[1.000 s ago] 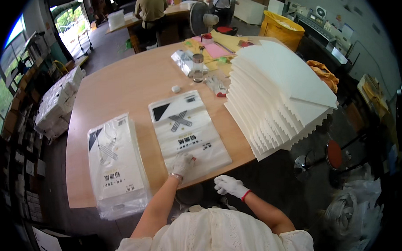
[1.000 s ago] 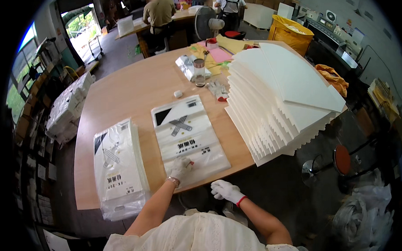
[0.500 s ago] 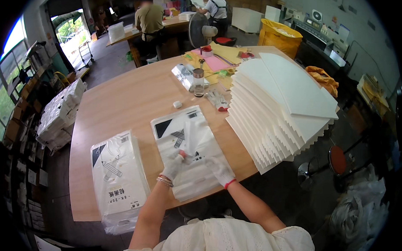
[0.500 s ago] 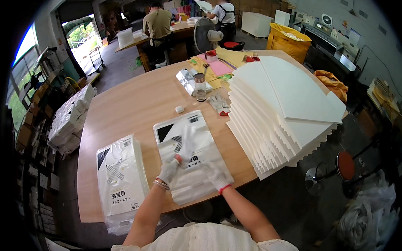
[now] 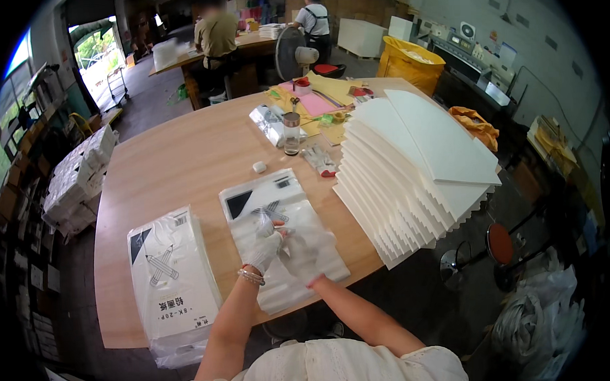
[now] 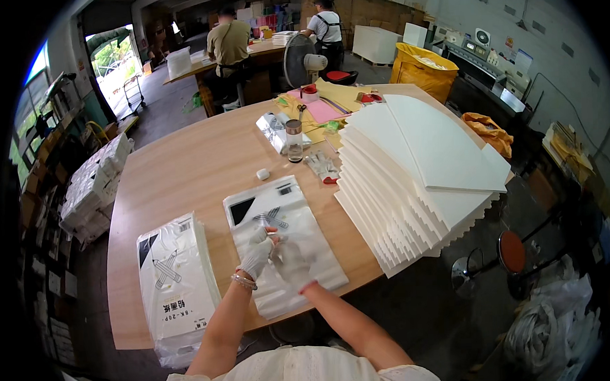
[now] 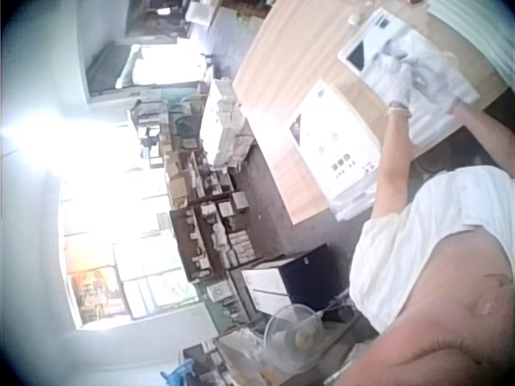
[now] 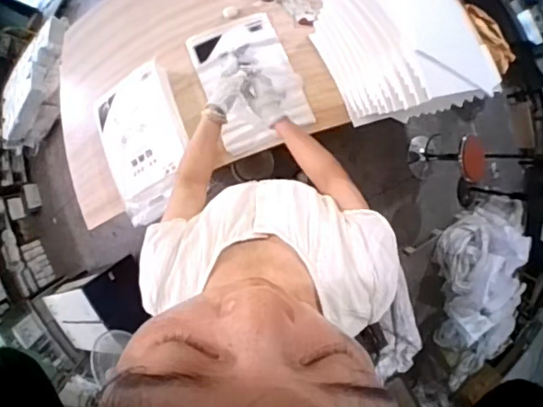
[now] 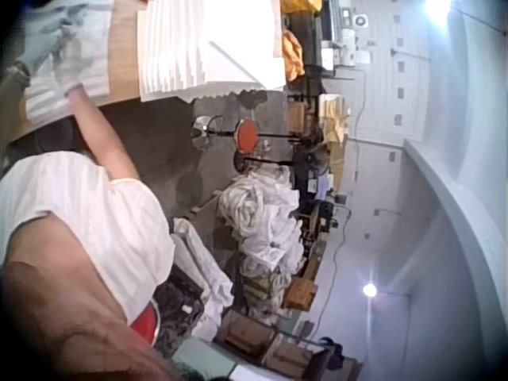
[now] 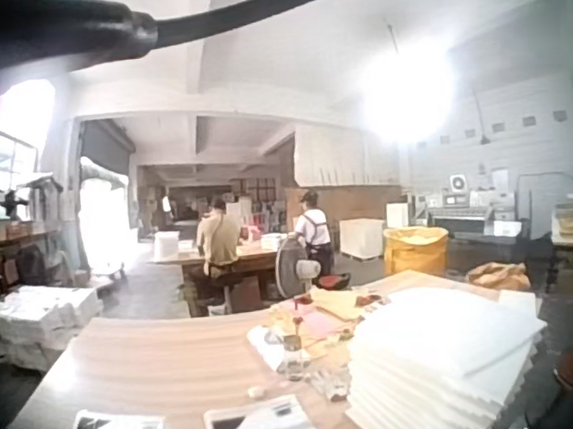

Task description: The person repeatedly picks white paper sheets from a stack on the table, places them into clear plastic packaging, and sets the filled packages aside. The process is continuous and repetitive throughout the clip.

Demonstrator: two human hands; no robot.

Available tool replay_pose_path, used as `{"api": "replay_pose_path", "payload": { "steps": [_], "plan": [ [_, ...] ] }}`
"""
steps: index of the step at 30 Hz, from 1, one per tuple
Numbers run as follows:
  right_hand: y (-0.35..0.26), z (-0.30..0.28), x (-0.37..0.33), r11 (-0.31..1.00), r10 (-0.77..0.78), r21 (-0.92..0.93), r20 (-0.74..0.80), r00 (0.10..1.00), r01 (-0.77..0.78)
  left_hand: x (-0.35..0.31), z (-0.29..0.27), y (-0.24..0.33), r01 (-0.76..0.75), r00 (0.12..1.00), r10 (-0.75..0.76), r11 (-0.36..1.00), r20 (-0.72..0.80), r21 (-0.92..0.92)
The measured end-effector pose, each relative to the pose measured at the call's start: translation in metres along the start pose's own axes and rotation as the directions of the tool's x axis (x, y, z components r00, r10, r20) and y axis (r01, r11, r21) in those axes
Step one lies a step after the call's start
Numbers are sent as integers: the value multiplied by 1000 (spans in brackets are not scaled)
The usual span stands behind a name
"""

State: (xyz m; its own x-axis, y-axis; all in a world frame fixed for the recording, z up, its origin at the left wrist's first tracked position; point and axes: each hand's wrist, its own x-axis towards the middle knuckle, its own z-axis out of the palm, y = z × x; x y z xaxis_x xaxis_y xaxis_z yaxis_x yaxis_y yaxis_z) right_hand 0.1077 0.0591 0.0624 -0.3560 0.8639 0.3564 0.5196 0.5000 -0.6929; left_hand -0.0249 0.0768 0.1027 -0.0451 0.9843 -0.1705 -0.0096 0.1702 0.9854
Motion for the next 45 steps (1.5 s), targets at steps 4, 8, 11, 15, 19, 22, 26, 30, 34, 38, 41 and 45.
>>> {"api": "replay_pose_path", "payload": {
  "steps": [4, 8, 11, 15, 19, 22, 26, 30, 34, 38, 41, 45],
  "plan": [
    [-6, -13, -1, 993, 31, -119, 144, 989, -14, -17, 0, 38, -207, 978, 203, 954, 44, 215],
    [9, -88, -30, 974, -225, 53, 345, 911, 220, -45, 17, 38, -424, 856, 502, 536, 129, 730],
    [-90, -248, -3, 915, -403, 23, -25, 915, 404, -73, 1, 54, -418, 683, 717, 230, 138, 879],
    [-72, -372, 26, 624, -269, -781, -173, 947, 34, -80, 31, 78, -607, 670, 728, 424, 146, 672],
    [-37, -408, 45, 641, -67, -767, -59, 996, -2, -98, 51, 87, -778, 584, 739, 390, 336, 493],
    [-20, -421, 41, 626, -156, -780, -131, 979, -4, -119, 95, 115, -598, 767, 461, 765, 447, 238],
    [-86, -394, 18, 574, -383, -795, -46, 923, 199, -114, 136, 144, 7, 733, 298, 896, 612, -445],
    [-165, -359, -44, 579, -541, -656, 136, 830, 484, -119, 134, 162, 518, 699, 31, 666, 715, -536],
    [-105, -396, -113, 977, 30, -201, -172, 985, -65, -154, 110, 190, 287, 755, -37, 916, 654, -280],
    [-49, -316, -166, 771, 435, 589, -209, 876, -243, -167, 89, 159, -106, 766, 182, 982, 616, -158],
    [-58, -231, -164, 984, 117, -104, -214, 970, -142, -184, 115, 103, -709, 691, 578, 659, 434, 251],
    [-49, -177, -167, 932, 306, 303, -357, 883, -201, -183, 117, 79, -663, 744, 357, 496, 565, 560]
  ]
}}
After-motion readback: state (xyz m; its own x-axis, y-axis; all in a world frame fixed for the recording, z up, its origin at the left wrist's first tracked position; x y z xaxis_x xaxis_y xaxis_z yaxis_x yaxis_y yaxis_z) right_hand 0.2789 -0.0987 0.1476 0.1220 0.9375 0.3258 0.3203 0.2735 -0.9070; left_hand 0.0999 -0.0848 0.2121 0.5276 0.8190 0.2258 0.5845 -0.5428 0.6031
